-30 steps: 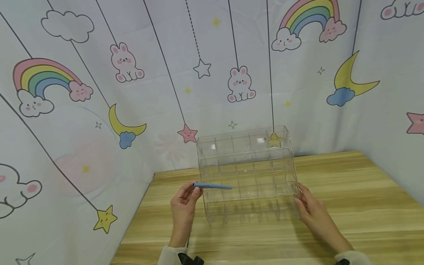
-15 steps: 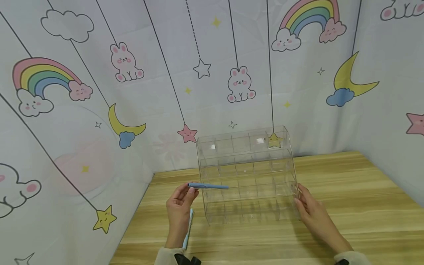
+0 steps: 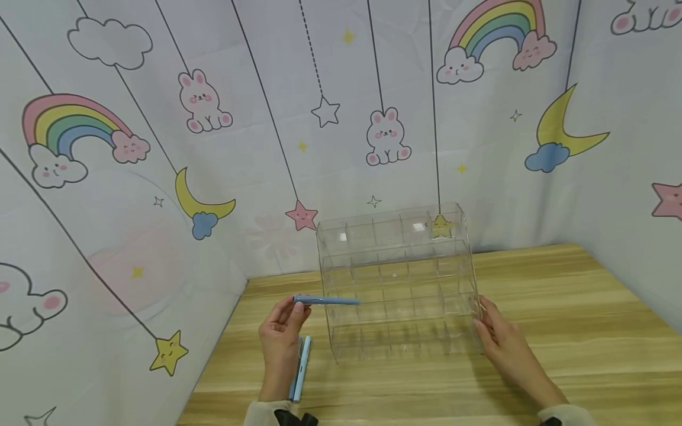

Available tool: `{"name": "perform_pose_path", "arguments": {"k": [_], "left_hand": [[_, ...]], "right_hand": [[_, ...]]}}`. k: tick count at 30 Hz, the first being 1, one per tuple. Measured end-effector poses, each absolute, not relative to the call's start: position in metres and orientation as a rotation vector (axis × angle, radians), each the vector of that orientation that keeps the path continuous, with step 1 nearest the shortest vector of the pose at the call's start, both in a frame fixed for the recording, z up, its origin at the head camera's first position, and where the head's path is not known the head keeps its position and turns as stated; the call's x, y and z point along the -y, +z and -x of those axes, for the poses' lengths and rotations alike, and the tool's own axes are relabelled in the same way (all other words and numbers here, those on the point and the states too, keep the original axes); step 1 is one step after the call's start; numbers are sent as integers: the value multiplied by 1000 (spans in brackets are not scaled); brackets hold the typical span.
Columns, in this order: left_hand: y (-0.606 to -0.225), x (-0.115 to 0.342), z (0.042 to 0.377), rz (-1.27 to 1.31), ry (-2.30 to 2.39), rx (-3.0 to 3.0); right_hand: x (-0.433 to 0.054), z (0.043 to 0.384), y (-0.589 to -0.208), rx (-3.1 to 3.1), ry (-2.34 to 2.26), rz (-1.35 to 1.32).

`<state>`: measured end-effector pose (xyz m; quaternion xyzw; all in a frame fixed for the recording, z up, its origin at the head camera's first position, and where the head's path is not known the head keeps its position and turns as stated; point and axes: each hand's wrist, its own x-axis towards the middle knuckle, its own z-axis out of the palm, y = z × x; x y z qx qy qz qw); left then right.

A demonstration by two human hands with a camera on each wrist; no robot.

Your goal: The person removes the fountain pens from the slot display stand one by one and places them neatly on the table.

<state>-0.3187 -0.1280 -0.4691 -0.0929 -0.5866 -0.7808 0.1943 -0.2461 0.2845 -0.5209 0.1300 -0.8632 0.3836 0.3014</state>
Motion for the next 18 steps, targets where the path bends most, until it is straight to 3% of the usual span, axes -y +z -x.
{"name": "perform_pose_path", "arguments": {"k": [18], "left_hand": [[-466, 139, 320, 195, -2205, 1554]], "right_hand": [[-285, 245, -521, 2308, 1011, -335]]}}
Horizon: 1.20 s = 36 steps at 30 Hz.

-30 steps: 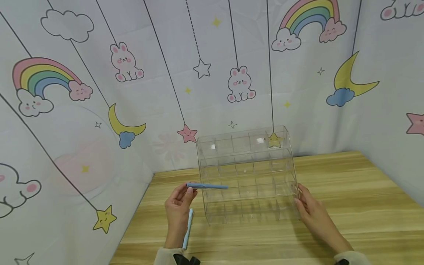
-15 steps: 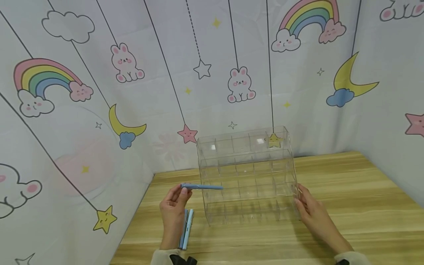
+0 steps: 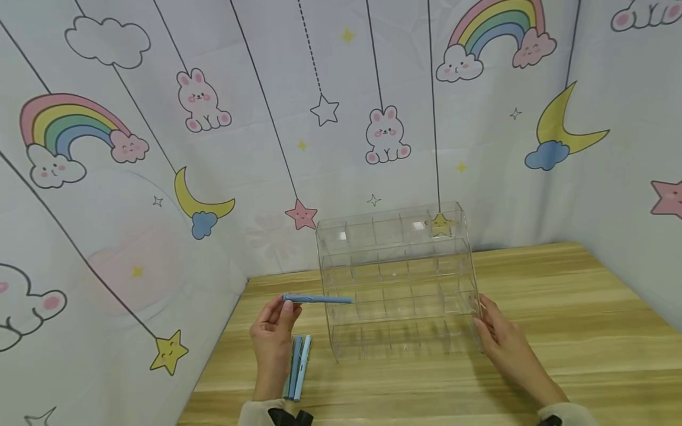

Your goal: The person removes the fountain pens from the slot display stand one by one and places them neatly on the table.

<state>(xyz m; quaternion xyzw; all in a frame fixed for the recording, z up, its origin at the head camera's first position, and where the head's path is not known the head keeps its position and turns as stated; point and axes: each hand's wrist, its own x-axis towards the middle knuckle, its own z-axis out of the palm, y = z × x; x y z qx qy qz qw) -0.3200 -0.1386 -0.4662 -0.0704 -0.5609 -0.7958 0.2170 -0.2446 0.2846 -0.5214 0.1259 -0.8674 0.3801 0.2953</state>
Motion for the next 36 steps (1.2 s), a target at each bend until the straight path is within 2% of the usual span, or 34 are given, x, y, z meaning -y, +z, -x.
{"name": "perform_pose_path", "arguments": {"k": [11, 36], "left_hand": [[-464, 146, 319, 253, -2231, 1484], [-461, 163, 320, 177, -2205, 1443]], "right_hand": [[-285, 245, -522, 2298, 1007, -355], [-285, 246, -523, 2308, 1002, -341]]}}
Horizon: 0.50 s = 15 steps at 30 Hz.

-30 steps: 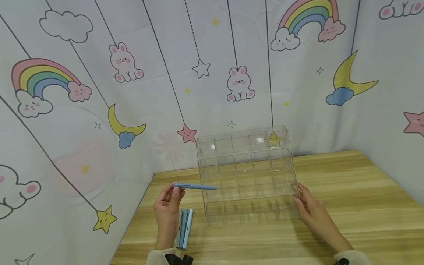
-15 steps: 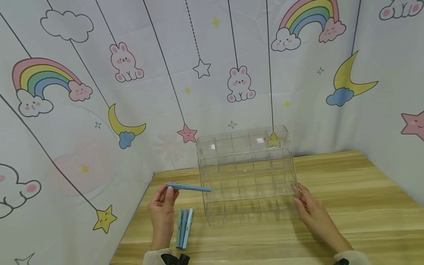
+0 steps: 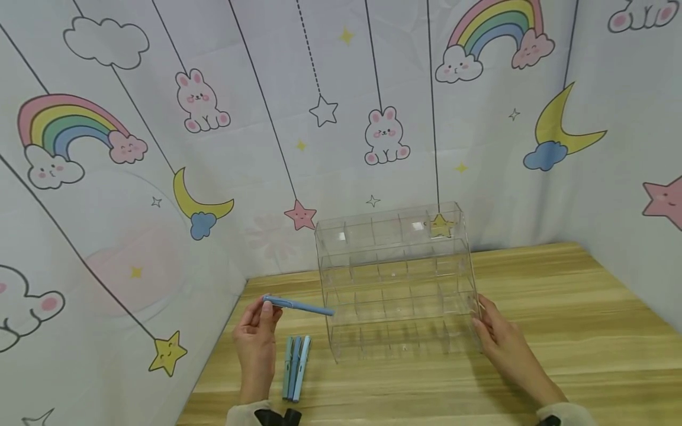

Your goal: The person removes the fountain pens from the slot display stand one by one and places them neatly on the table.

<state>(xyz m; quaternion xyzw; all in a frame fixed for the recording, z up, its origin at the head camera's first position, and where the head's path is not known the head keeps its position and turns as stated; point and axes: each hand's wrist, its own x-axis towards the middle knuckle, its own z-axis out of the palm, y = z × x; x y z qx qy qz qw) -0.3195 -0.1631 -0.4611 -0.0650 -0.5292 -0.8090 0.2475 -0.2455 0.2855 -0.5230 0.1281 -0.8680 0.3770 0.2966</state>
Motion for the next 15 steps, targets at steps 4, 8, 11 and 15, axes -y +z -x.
{"name": "perform_pose_path", "arguments": {"k": [4, 8, 11, 15], "left_hand": [[-461, 166, 320, 175, -2198, 1436], [-462, 168, 320, 185, -2202, 1423], [-462, 169, 321, 194, -2204, 1402], [-462, 169, 321, 197, -2203, 1381]], "right_hand": [[-285, 245, -522, 2318, 1013, -333], [-285, 246, -522, 2322, 1022, -330], [-286, 246, -523, 2318, 1017, -330], [-286, 247, -523, 2321, 1013, -323]]}}
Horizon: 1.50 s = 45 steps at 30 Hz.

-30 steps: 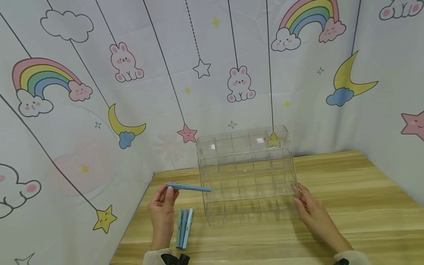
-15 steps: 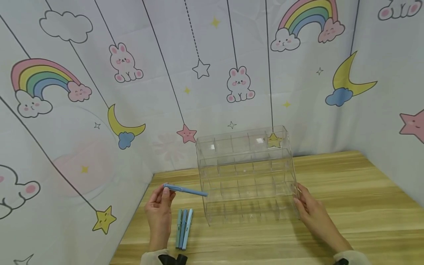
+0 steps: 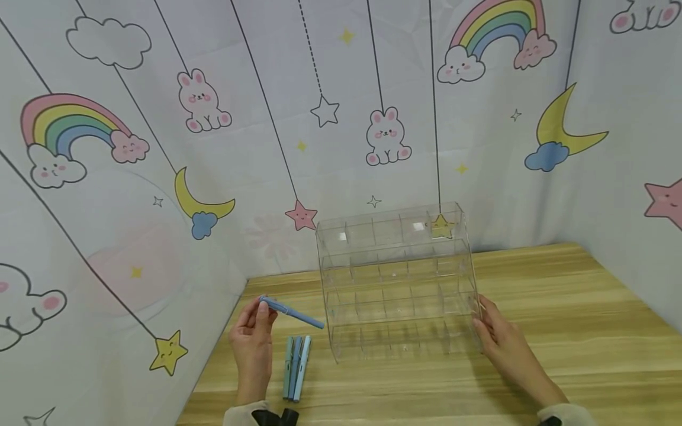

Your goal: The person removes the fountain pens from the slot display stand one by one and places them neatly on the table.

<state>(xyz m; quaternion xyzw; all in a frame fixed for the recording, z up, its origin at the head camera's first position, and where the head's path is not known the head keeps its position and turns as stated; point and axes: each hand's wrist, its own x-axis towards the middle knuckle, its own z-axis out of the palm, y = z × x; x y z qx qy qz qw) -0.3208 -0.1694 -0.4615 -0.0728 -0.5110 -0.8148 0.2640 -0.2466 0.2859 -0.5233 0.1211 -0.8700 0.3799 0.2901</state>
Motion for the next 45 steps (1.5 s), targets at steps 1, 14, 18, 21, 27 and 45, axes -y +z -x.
{"name": "perform_pose_path", "arguments": {"k": [1, 14, 18, 21, 27, 45], "left_hand": [[-461, 169, 320, 192, -2202, 1378], [-462, 172, 319, 225, -2217, 1342], [-463, 173, 318, 203, -2223, 1349], [-463, 174, 318, 182, -2222, 1354], [-462, 176, 318, 174, -2217, 1348], [-462, 181, 319, 43, -2093, 1493]], "right_hand": [[-286, 247, -523, 2323, 1014, -319], [-286, 245, -523, 2330, 1023, -307], [-287, 245, -523, 2333, 1032, -301], [-287, 245, -523, 2334, 1034, -302], [-286, 245, -522, 2336, 1032, -317], [-286, 245, -522, 2330, 1033, -335]]}}
